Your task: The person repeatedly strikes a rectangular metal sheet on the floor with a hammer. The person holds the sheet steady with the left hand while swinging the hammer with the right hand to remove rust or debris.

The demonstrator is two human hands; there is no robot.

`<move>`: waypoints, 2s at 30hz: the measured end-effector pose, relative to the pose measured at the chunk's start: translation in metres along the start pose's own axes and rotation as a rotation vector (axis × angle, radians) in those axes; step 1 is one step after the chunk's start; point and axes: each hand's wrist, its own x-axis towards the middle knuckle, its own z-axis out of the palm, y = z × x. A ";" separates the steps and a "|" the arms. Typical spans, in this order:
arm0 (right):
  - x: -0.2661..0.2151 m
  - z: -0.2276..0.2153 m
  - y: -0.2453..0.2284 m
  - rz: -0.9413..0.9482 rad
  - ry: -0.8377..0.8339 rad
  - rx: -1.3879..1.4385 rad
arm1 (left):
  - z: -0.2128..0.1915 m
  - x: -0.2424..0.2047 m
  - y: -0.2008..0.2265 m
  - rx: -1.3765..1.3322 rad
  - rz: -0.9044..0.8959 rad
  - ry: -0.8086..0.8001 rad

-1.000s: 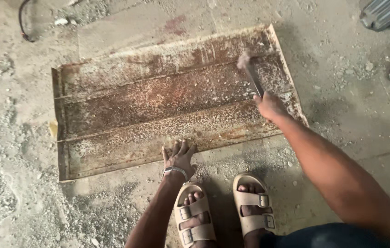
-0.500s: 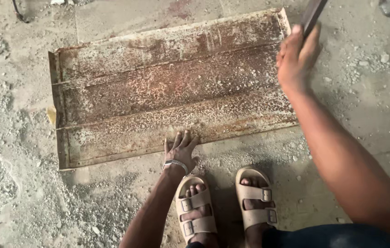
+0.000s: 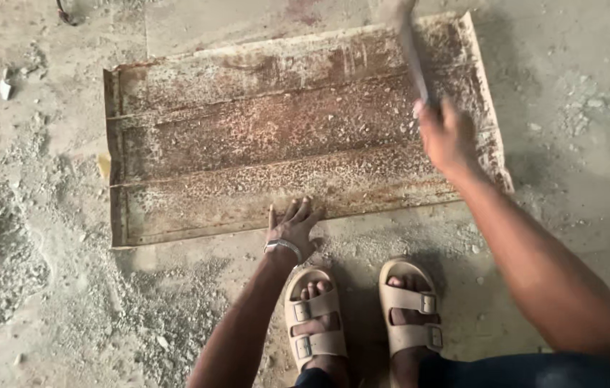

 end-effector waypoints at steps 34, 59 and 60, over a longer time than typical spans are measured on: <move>0.009 0.104 0.026 0.179 -0.353 -0.553 | -0.004 0.004 0.007 -0.022 -0.038 -0.076; 0.004 0.083 -0.051 0.291 -0.398 -0.269 | 0.007 0.004 0.008 0.021 -0.064 -0.027; 0.008 0.076 -0.059 0.263 -0.367 -0.157 | 0.005 0.007 0.009 0.026 -0.066 -0.028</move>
